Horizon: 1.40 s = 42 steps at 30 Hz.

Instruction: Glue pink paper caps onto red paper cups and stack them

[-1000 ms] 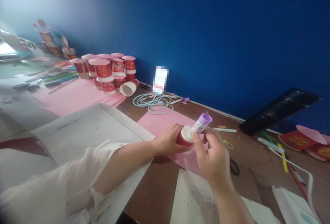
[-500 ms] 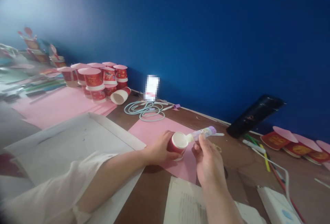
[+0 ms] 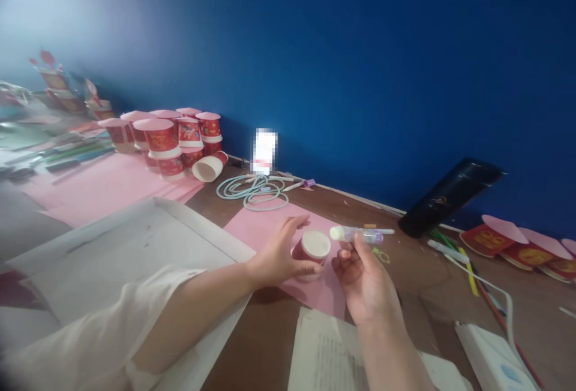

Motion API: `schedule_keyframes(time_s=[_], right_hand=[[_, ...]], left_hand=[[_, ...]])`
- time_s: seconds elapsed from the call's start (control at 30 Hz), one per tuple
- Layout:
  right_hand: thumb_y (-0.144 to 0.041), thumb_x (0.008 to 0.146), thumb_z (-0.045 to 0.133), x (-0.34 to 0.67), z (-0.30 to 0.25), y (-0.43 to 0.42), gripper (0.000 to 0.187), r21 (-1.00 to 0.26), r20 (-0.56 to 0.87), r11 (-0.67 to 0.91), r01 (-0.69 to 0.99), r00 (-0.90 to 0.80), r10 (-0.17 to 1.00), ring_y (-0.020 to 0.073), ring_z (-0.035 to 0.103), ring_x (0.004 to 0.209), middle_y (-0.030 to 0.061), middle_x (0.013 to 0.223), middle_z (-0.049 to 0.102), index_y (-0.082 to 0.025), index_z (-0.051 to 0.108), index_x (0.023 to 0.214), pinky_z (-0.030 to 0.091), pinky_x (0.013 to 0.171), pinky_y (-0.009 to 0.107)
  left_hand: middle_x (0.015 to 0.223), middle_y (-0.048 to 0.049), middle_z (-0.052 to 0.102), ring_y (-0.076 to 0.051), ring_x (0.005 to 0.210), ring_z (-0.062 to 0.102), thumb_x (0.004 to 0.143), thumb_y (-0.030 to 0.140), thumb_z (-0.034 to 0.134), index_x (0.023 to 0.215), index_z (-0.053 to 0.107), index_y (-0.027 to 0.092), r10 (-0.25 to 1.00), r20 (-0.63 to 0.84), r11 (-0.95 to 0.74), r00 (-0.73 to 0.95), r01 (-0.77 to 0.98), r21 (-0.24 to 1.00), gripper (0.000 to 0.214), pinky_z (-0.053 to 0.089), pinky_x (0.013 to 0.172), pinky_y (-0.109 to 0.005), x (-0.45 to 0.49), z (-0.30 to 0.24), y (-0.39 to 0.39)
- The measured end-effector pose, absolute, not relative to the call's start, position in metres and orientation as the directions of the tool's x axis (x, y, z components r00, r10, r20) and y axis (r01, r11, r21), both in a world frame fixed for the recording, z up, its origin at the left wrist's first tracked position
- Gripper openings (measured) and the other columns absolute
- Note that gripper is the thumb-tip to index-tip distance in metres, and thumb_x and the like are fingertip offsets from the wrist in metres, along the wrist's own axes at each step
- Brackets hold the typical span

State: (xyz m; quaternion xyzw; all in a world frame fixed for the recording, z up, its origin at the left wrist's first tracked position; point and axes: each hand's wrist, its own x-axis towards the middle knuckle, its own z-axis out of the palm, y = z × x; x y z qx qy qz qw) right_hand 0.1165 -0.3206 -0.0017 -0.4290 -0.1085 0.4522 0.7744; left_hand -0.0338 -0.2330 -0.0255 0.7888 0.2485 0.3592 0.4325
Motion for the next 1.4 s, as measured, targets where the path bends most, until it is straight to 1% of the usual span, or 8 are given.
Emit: schedule_keyframes(time_s=[0.17,0.27,0.4,0.6,0.9,1.07,1.2,1.4], right_hand=[[-0.027,0.066,0.085,0.11,0.001,-0.325,0.024,-0.865,-0.033,0.292,-0.409,0.627,0.778,0.009,0.051,0.062,-0.0002,0.078,0.061,-0.017,0.07,0.081,0.049,0.056,0.021],[-0.029,0.065,0.086,0.104,0.004,-0.327,0.023,-0.913,0.012,0.274,-0.304,0.65,0.76,0.0109,0.053,0.066,0.0007,0.076,0.061,-0.017,0.071,0.079,0.048,0.058,0.021],[-0.033,0.065,0.085,0.097,0.007,-0.33,0.024,-0.936,0.015,0.24,-0.258,0.652,0.758,0.0114,0.054,0.063,0.0003,0.073,0.063,-0.019,0.072,0.078,0.049,0.059,0.022],[-0.035,0.07,0.081,0.1,0.003,-0.333,0.023,-0.954,0.055,0.229,-0.192,0.641,0.766,0.0141,0.057,0.066,0.0004,0.074,0.063,-0.02,0.071,0.084,0.048,0.06,0.025],[-0.034,0.076,0.076,0.103,0.007,-0.333,0.017,-0.917,0.159,0.365,-0.16,0.693,0.703,0.0135,0.057,0.069,0.003,0.084,0.065,-0.019,0.07,0.084,0.046,0.062,0.025],[-0.034,0.078,0.075,0.101,0.004,-0.335,0.016,-0.937,0.189,0.339,-0.087,0.691,0.698,0.0144,0.059,0.072,0.0028,0.087,0.067,-0.02,0.07,0.084,0.047,0.065,0.027],[-0.036,0.076,0.077,0.101,0.002,-0.336,0.021,-0.941,0.166,0.323,-0.099,0.696,0.698,0.0162,0.06,0.075,0.0036,0.089,0.067,-0.02,0.071,0.088,0.048,0.068,0.029],[-0.038,0.078,0.074,0.104,0.0,-0.337,0.021,-0.953,0.196,0.301,-0.032,0.692,0.694,0.0176,0.06,0.072,0.003,0.083,0.066,-0.02,0.07,0.087,0.047,0.067,0.031]], left_hand=[[0.112,-0.0076,0.062,-0.022,0.109,0.055,0.074,0.043,0.074,0.114,0.054,0.021,0.643,0.608,-0.664,0.465,-0.057,0.746,0.049,0.043,0.098,-0.04,-0.038,-0.016,-0.237],[0.105,-0.0059,0.065,-0.02,0.101,0.058,0.077,0.039,0.072,0.105,0.058,0.021,0.624,0.64,-0.69,0.449,-0.068,0.721,0.036,0.046,0.092,-0.037,-0.04,-0.011,-0.241],[0.094,-0.0054,0.067,-0.018,0.09,0.059,0.078,0.038,0.071,0.095,0.062,0.019,0.64,0.633,-0.673,0.437,-0.08,0.735,0.027,0.048,0.085,-0.035,-0.04,-0.009,-0.244],[0.093,-0.0065,0.068,-0.018,0.088,0.06,0.081,0.038,0.068,0.095,0.064,0.018,0.665,0.59,-0.608,0.458,-0.126,0.784,0.025,0.049,0.081,-0.033,-0.041,-0.008,-0.246],[0.095,-0.0058,0.068,-0.014,0.086,0.062,0.085,0.033,0.062,0.103,0.061,0.018,0.742,0.491,-0.441,0.457,-0.22,0.87,0.023,0.051,0.082,-0.031,-0.038,-0.009,-0.242],[0.095,-0.0064,0.067,-0.014,0.084,0.062,0.083,0.031,0.065,0.103,0.061,0.017,0.729,0.489,-0.413,0.479,-0.262,0.872,0.025,0.052,0.082,-0.031,-0.039,-0.008,-0.241],[0.094,-0.007,0.066,-0.013,0.083,0.061,0.08,0.03,0.069,0.101,0.061,0.015,0.719,0.488,-0.388,0.494,-0.298,0.872,0.027,0.052,0.08,-0.03,-0.039,-0.006,-0.242],[0.09,-0.006,0.065,-0.014,0.081,0.062,0.077,0.042,0.071,0.096,0.06,0.015,0.74,0.351,-0.118,0.573,-0.403,0.907,0.035,0.051,0.078,-0.031,-0.036,-0.005,-0.24]])
